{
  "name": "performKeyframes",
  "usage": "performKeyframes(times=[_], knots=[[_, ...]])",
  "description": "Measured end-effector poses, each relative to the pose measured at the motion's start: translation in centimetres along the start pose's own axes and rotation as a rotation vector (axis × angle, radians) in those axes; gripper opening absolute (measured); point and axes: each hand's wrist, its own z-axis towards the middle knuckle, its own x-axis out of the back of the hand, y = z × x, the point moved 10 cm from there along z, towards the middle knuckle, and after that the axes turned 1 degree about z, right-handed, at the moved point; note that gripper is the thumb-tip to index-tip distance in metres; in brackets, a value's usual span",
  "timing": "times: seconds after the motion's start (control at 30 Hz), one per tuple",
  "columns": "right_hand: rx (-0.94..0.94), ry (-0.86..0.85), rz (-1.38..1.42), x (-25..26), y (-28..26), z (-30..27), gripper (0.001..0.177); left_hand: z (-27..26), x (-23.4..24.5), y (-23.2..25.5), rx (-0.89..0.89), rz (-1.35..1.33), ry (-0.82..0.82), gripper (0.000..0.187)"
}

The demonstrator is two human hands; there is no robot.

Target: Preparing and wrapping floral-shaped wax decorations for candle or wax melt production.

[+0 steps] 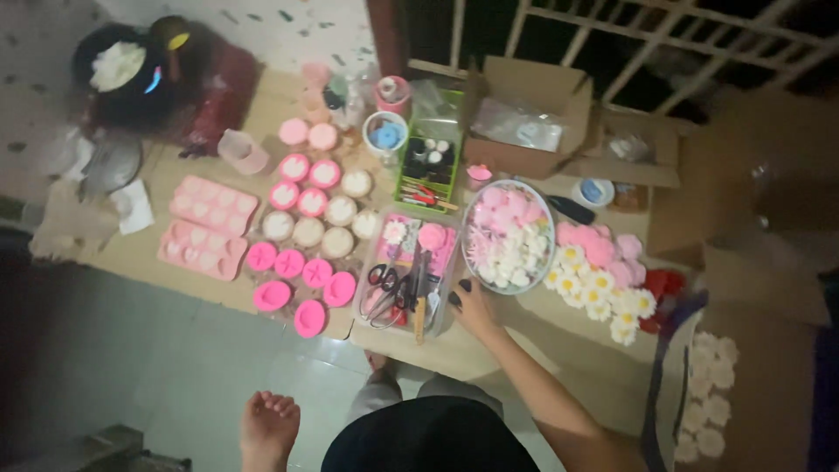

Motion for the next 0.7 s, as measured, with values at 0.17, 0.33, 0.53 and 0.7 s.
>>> performKeyframes(times=[0.17, 0.33, 0.53, 0.7], knots=[[0.135, 0.296, 0.241, -1.2, 2.2, 0.4, 0.045, -0.1, 3.7, 0.4, -0.071, -0.037, 0.177, 0.024], [-0.025, 0.297, 0.264, 1.5, 3.6, -0.8, 0.048, 4.9, 4.7, 1.6, -0.036, -0.051, 0.149, 0.025], [-0.060, 0.409, 0.212, 10.2, -7.1, 5.2, 0.041, 12.2, 2.3, 5.2, 0.024, -0.020, 0.112, 0.023], [0.070, 0.435, 0.304, 11.0, -20.8, 21.4, 0.042, 15.5, -1.4, 10.1, 0.047, 0.017, 0.146, 0.025]])
